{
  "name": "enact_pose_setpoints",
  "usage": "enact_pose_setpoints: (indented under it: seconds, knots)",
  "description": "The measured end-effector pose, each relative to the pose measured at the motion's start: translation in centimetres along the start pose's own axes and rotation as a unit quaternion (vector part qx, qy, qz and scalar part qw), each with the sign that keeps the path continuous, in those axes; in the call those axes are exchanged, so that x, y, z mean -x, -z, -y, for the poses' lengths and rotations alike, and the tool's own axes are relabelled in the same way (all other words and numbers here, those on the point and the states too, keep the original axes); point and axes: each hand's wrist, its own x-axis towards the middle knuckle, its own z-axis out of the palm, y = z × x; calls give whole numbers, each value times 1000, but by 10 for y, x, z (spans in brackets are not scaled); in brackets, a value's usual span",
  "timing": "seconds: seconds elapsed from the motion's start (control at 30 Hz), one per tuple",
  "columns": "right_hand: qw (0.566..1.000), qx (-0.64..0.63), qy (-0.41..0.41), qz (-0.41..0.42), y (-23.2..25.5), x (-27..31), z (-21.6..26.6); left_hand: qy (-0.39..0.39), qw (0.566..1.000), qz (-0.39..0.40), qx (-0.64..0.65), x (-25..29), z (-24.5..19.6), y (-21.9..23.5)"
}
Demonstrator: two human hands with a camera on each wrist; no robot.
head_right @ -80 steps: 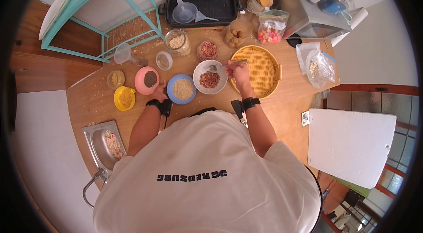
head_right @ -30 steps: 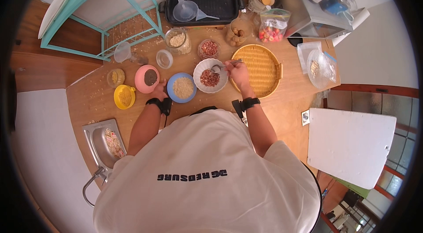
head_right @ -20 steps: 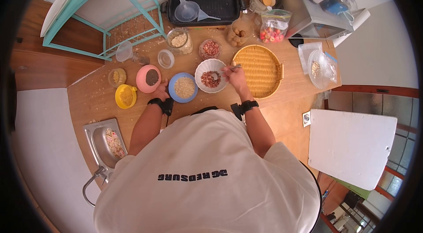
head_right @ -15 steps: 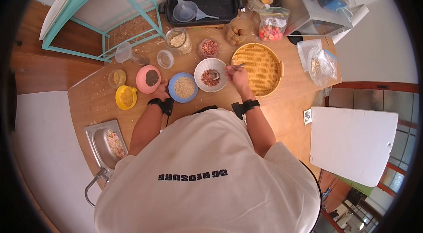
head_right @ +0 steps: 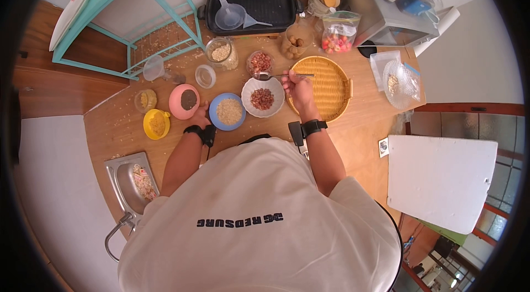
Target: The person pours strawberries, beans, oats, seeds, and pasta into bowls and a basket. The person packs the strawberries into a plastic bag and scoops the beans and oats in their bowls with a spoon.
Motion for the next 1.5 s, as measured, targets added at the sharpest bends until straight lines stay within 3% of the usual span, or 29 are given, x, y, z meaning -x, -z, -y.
enact_pose_setpoints:
  seconds: [0.07, 0.17, 0.23, 0.4, 0.5, 0.63, 0.87, 0.97, 1.03, 1.1, 1.13, 1.17, 1.23, 1.27, 1.33, 1.43, 1.5]
  knots:
    - [1000, 6, -2, -1, 1, -2, 0, 0, 1000, -20, -3, 2, -1, 0]
    - [999, 39, -8, -11, 0, 2, 1, 32, 998, 46, -4, -1, -2, 4]
    - [997, 66, -14, -23, 1, 5, -2, 3, 1000, -12, 2, 13, -4, -3]
    - [960, 272, 60, -12, 8, 6, -17, -31, 999, -9, -38, 17, -2, -2]
    - [934, 355, 30, -6, 6, 11, -18, -14, 1000, 1, -18, 19, -3, -3]
    - [947, 320, -10, 28, 8, 11, -22, 19, 999, 32, 19, -11, 1, 3]
    - [973, 228, -21, -24, 13, 12, -23, 40, 993, 102, 42, -63, 11, 15]
    - [979, 199, -30, -27, 17, 14, -20, 28, 998, 59, 9, -16, 1, 4]
    - [982, 185, -36, -25, 18, 15, -19, 6, 999, -35, -23, 44, -12, -10]
    - [986, 158, -44, -18, 19, 15, -19, 8, 999, -25, -20, 38, -11, -8]
    - [986, 158, -44, -17, 20, 13, -18, 8, 1000, -15, -17, 31, -9, -6]
    - [989, 139, -48, -13, 21, 10, -18, 9, 1000, -15, -16, -15, 10, 22]
    - [991, 121, -52, -9, 19, 5, -16, 29, 983, 171, 58, -113, 20, 30]
    - [997, 66, -45, -4, 17, 3, -13, 29, 983, 171, 59, -87, 15, 23]
    - [999, 12, -39, 2, 11, 0, -7, 8, 999, -21, -27, 8, -6, -3]
    - [999, -43, -17, 11, 4, -3, -1, 8, 999, -24, -21, 30, -10, -7]
    - [999, 36, -25, -1, 2, -2, 1, 1, 1000, -17, -25, 22, -8, -4]
